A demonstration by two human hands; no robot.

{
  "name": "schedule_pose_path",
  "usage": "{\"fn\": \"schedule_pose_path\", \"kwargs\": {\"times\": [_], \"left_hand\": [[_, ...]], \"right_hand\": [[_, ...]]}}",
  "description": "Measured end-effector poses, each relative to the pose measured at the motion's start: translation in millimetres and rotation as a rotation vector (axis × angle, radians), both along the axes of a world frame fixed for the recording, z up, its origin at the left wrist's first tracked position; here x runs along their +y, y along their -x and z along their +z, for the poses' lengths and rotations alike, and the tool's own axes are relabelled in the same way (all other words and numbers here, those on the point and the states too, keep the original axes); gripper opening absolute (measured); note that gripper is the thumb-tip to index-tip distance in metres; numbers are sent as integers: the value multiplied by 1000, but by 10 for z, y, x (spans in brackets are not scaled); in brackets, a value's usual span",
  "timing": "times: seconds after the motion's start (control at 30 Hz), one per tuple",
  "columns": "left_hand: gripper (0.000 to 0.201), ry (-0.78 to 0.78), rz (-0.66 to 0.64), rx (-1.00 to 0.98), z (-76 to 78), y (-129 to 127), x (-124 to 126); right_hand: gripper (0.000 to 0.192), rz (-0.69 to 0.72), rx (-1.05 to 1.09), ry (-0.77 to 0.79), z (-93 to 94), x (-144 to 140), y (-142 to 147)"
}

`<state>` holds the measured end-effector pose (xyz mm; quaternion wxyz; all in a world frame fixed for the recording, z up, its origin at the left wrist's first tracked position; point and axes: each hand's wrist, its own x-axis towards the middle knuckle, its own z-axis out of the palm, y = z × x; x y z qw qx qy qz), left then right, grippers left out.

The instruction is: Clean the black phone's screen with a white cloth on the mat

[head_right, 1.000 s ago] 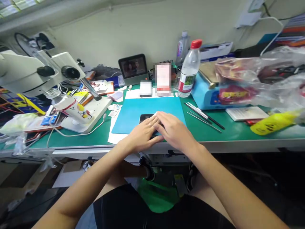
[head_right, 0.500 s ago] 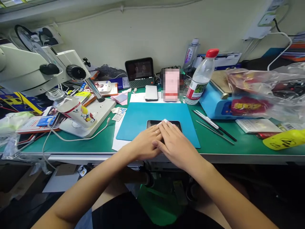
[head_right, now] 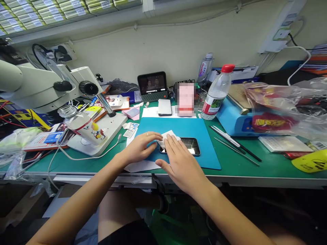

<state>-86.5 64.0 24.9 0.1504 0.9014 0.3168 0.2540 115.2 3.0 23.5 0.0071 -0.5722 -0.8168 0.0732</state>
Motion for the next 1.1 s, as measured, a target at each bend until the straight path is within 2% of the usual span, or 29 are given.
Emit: {"fn": "schedule_pose_path", "kwargs": {"times": [0.1,0.17,0.3,0.33,0.4,0.57,0.63,0.77,0.83,0.97,1.1], "left_hand": [[33,-71,-35,189,-58,1,-34],[38,-103,-34,266,-81,-16,-147],[52,-107,-10,294,-93,-39,-429],[53,-105,-9,295,-95,-53,-457],[55,-93,13,293,-107,-112,-429],[54,-66,7,325,-160,-458,-181],[55,-83,13,326,-169,-643,-201],[60,-109,-24,337,-157,-940,-398],[63,-105,-9,336,-140,-990,-438],[61,-72,55,405,-80,-862,-311],[58,-50,93,495,-80,-547,-274]], "right_hand": [[99,9,13,125,0,169,96],[100,21,-4,144,-37,165,102],[98,92,-54,-19,-163,-40,7],[97,105,-63,-63,-183,-70,-22],[95,92,-72,-44,-188,-54,-73],[97,-65,-65,145,-86,115,-288],[95,-91,-96,130,-92,57,-463],[94,-74,-159,-31,-186,-160,-844],[94,-61,-161,-11,-205,-168,-925],[97,-67,-89,155,-120,67,-734],[109,-6,-7,125,-57,193,-331]]}}
